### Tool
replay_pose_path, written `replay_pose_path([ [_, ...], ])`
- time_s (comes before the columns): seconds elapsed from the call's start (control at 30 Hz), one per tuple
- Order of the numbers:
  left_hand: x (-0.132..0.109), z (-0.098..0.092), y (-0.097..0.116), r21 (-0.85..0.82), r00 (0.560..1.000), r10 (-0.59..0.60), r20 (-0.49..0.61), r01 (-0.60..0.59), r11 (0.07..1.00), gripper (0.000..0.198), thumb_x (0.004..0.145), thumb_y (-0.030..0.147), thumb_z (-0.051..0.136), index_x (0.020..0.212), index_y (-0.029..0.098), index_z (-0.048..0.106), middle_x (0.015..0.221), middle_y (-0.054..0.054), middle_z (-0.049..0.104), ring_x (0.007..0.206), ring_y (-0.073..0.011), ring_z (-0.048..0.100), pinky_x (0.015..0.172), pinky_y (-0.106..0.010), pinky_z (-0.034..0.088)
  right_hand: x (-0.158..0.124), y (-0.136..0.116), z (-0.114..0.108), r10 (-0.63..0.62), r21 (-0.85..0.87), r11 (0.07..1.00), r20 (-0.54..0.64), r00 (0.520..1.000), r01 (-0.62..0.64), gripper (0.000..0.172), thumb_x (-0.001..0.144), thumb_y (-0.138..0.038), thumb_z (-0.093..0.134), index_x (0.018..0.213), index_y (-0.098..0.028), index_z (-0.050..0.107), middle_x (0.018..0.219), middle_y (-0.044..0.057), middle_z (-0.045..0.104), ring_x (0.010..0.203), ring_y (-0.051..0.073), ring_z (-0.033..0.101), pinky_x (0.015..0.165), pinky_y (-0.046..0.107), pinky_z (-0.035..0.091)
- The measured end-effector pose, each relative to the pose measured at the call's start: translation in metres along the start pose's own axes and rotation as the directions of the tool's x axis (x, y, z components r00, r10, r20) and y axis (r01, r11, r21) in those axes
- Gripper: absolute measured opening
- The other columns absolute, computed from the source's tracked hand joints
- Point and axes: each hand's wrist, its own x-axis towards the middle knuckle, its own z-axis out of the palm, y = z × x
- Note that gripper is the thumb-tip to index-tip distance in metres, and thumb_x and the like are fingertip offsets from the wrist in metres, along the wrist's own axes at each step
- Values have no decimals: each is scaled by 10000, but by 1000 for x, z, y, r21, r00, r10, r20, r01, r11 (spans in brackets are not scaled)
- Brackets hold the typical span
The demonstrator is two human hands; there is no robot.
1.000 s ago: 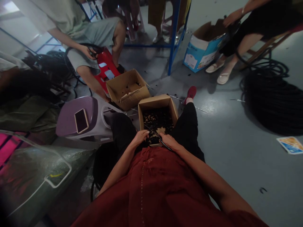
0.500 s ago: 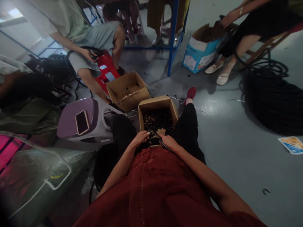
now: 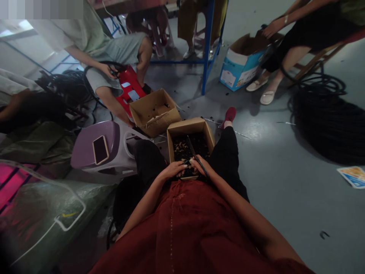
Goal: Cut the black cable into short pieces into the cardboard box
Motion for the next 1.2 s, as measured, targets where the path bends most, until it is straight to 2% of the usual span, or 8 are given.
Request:
replay_pose_path([
  [0.07, -1, 3, 6, 34, 997, 47, 56, -49, 998, 297, 856, 420, 476, 792, 148, 577, 600, 15, 532, 471, -86, 467, 466, -202, 374, -4, -9, 0, -54, 90, 995, 66, 996, 48, 313, 809, -477, 457, 961, -204, 448, 646, -42, 524, 521, 107, 509, 508, 226, 431],
  [0.2, -3, 6, 9, 149, 995, 72, 72, -83, 985, 316, 871, 405, 456, 957, 143, 611, 639, 9, 554, 525, -95, 495, 518, -195, 401, -9, -21, 2, -88, 134, 988, 123, 988, 71, 321, 749, -439, 525, 946, -202, 433, 533, -79, 437, 452, 94, 435, 444, 214, 360],
  [0.37, -6, 10, 12, 270, 992, 103, 78, -121, 955, 332, 884, 379, 419, 965, 129, 622, 713, -11, 593, 627, -118, 535, 622, -215, 425, -13, -25, 4, -97, 235, 970, 129, 987, 65, 297, 740, -410, 536, 927, -198, 444, 519, -83, 435, 430, 86, 405, 416, 208, 315],
  [0.57, -23, 12, 33, 313, 981, 185, -54, -159, 936, 306, 846, 372, 467, 995, 139, 599, 814, -21, 608, 726, -139, 542, 693, -239, 415, -18, -56, -8, -112, 276, 954, -48, 993, 121, 243, 729, -370, 533, 896, -214, 451, 497, -88, 439, 410, 95, 408, 415, 218, 334],
  [0.73, -53, -1, 38, 176, 993, 95, -67, -82, 981, 301, 866, 409, 417, 901, 147, 560, 672, 22, 536, 546, -91, 466, 550, -213, 374, -17, -82, -34, -176, 217, 950, -220, 959, 224, 250, 740, -360, 542, 929, -221, 457, 497, -93, 438, 419, 95, 408, 440, 223, 349],
  [0.97, -93, -16, 11, -16, 997, -6, -80, 5, 1000, 310, 793, 401, 536, 939, 128, 557, 662, 40, 477, 542, -66, 425, 501, -182, 335, -17, -94, -50, -246, 33, 959, -404, 881, 283, 292, 715, -420, 586, 918, -222, 514, 541, -60, 493, 458, 113, 478, 489, 248, 399],
  [1.1, -126, -29, -13, -62, 993, -104, -58, 101, 993, 349, 716, 402, 615, 913, 120, 563, 695, 34, 481, 551, -61, 409, 495, -176, 342, -14, -100, -73, -231, 54, 949, -546, 805, 309, 295, 708, -422, 599, 907, -224, 508, 537, -67, 482, 452, 105, 470, 488, 247, 396],
  [1.2, -166, -46, -19, -88, 977, -166, -135, 155, 984, 355, 690, 413, 630, 891, 126, 572, 670, 43, 458, 525, -55, 386, 480, -175, 321, -9, -103, -99, -206, 138, 921, -621, 756, 364, 290, 706, -382, 608, 924, -236, 484, 537, -72, 470, 442, 107, 451, 448, 244, 369],
])
